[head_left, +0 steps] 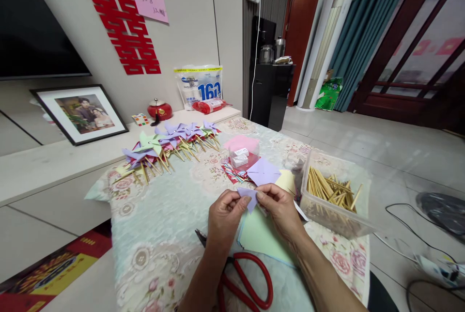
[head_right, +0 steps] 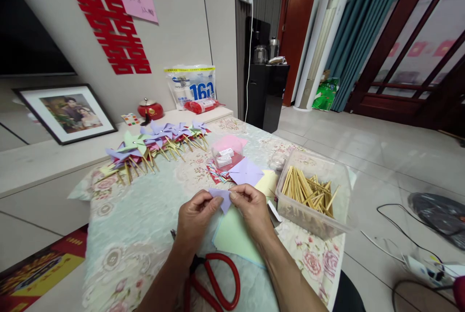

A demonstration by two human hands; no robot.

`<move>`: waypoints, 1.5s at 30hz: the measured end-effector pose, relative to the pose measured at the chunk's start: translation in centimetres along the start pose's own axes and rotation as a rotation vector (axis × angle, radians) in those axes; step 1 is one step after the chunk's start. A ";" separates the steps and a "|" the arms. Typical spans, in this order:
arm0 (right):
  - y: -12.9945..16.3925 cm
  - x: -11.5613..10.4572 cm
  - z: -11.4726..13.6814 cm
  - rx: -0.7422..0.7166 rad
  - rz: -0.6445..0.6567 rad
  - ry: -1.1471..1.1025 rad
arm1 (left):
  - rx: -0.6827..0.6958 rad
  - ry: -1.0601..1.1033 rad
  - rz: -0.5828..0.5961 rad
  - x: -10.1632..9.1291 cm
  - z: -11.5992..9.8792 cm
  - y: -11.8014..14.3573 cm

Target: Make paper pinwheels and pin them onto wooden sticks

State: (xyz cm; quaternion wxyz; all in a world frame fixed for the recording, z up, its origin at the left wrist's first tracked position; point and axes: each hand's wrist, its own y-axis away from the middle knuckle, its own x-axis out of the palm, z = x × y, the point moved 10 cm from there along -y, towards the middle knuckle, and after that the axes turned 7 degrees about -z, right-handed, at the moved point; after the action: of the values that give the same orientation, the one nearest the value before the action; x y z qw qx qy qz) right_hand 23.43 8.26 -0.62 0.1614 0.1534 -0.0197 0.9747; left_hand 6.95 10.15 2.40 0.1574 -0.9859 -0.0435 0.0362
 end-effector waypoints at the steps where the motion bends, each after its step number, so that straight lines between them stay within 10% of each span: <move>1: 0.0 0.0 0.1 -0.009 0.002 0.012 | 0.028 -0.012 -0.012 -0.1 -0.2 0.0; 12: 0.2 -0.1 1.3 -0.138 0.004 0.174 | -0.039 0.092 -0.046 -0.3 -0.4 -0.1; 26: 2.6 1.2 6.9 -0.606 0.039 0.357 | -0.826 0.691 0.442 4.8 3.6 4.0; 33: 3.0 2.4 6.2 -0.631 0.132 0.419 | -0.769 0.738 0.353 3.6 3.2 3.2; 40: 1.4 1.2 3.1 -0.285 0.062 0.372 | -0.446 0.437 -0.030 0.3 3.6 0.3; 45: 1.6 1.9 2.6 -0.267 0.097 0.524 | -0.370 0.394 -0.009 0.4 3.0 0.2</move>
State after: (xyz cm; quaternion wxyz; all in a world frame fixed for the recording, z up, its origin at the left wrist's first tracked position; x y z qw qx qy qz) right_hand 21.99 7.10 2.49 0.1329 -0.1269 -0.1126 0.9765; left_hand 7.12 10.95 -0.52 -0.0200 -0.9857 -0.0222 -0.1658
